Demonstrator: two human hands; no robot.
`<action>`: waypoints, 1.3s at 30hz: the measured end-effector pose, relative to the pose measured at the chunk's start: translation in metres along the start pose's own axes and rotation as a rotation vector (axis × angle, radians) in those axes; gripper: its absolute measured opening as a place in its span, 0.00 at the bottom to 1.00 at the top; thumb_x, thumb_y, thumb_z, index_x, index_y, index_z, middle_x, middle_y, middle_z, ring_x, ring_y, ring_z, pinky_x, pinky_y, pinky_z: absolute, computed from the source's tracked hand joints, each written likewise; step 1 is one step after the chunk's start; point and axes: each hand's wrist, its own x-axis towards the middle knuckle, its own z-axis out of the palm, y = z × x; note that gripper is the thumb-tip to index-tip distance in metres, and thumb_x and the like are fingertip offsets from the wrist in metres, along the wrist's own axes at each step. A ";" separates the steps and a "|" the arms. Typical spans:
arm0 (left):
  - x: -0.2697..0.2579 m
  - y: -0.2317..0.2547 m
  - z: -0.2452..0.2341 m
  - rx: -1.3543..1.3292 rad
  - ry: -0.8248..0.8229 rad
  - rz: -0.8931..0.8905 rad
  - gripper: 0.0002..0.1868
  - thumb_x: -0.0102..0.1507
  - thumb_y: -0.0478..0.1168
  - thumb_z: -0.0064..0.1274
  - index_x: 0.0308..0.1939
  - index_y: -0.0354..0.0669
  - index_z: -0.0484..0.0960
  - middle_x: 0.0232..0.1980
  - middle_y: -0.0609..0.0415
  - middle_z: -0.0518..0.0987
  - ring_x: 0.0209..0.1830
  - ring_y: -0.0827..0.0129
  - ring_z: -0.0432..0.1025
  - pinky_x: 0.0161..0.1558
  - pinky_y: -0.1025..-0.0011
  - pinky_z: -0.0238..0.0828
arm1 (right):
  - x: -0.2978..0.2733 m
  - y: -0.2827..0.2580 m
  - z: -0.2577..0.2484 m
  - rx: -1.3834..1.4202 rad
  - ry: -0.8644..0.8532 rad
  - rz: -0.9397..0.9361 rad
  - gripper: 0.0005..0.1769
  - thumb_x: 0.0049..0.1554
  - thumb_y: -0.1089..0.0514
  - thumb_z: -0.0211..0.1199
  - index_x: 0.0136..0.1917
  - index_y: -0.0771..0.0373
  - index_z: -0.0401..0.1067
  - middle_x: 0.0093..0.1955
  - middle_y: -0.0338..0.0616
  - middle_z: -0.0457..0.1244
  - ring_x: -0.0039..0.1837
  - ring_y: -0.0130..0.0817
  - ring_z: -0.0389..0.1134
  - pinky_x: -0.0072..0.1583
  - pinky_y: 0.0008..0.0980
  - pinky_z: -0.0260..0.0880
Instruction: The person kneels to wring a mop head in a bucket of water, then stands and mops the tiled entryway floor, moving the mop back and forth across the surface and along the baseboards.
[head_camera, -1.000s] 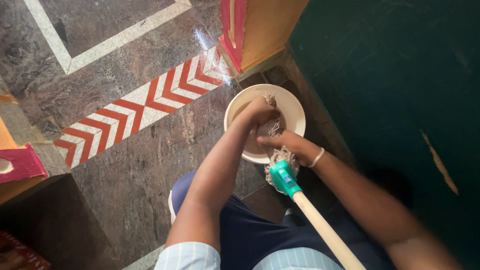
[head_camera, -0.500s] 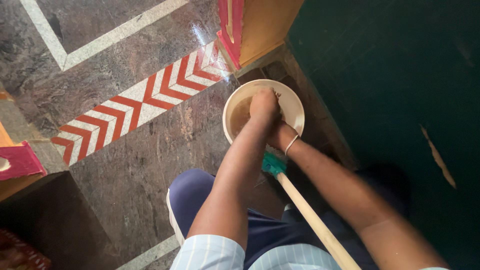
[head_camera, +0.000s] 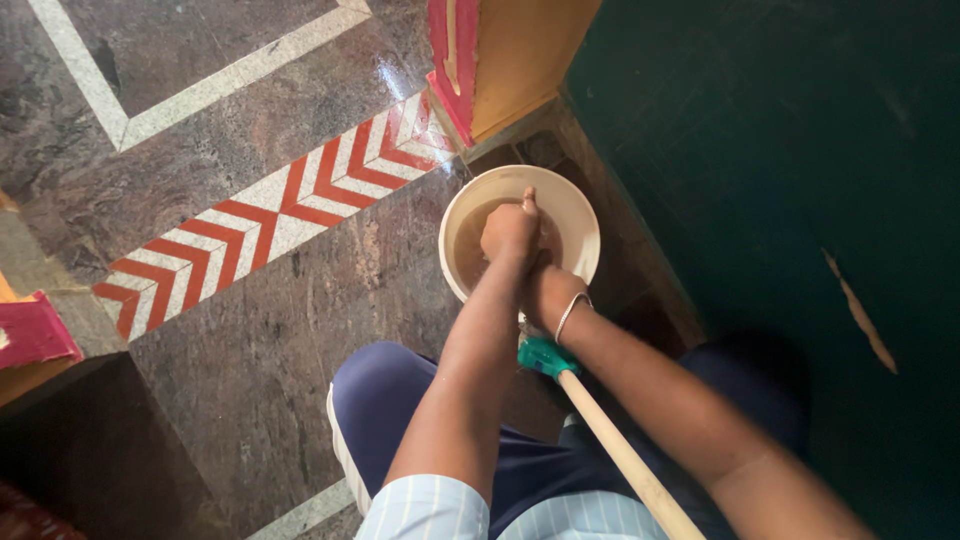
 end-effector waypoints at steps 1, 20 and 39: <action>0.001 -0.002 0.000 -0.006 -0.002 -0.007 0.35 0.70 0.67 0.35 0.46 0.44 0.89 0.50 0.39 0.85 0.53 0.45 0.79 0.56 0.52 0.73 | -0.001 -0.001 0.002 0.006 0.014 0.006 0.23 0.60 0.54 0.54 0.61 0.73 0.67 0.51 0.62 0.70 0.51 0.57 0.75 0.51 0.55 0.76; 0.060 -0.096 0.018 -1.752 -1.079 0.211 0.26 0.73 0.51 0.48 0.65 0.33 0.74 0.59 0.41 0.80 0.58 0.53 0.76 0.65 0.56 0.71 | -0.029 0.040 -0.027 2.066 -0.515 0.080 0.19 0.62 0.47 0.63 0.54 0.66 0.73 0.42 0.47 0.69 0.42 0.37 0.72 0.46 0.36 0.74; -0.051 -0.008 0.024 -2.166 -1.273 0.423 0.31 0.67 0.60 0.55 0.69 0.49 0.75 0.73 0.38 0.69 0.71 0.41 0.67 0.69 0.35 0.63 | -0.041 0.040 0.028 2.744 -0.858 -0.631 0.41 0.59 0.32 0.63 0.69 0.66 0.60 0.50 0.48 0.61 0.49 0.41 0.63 0.51 0.38 0.68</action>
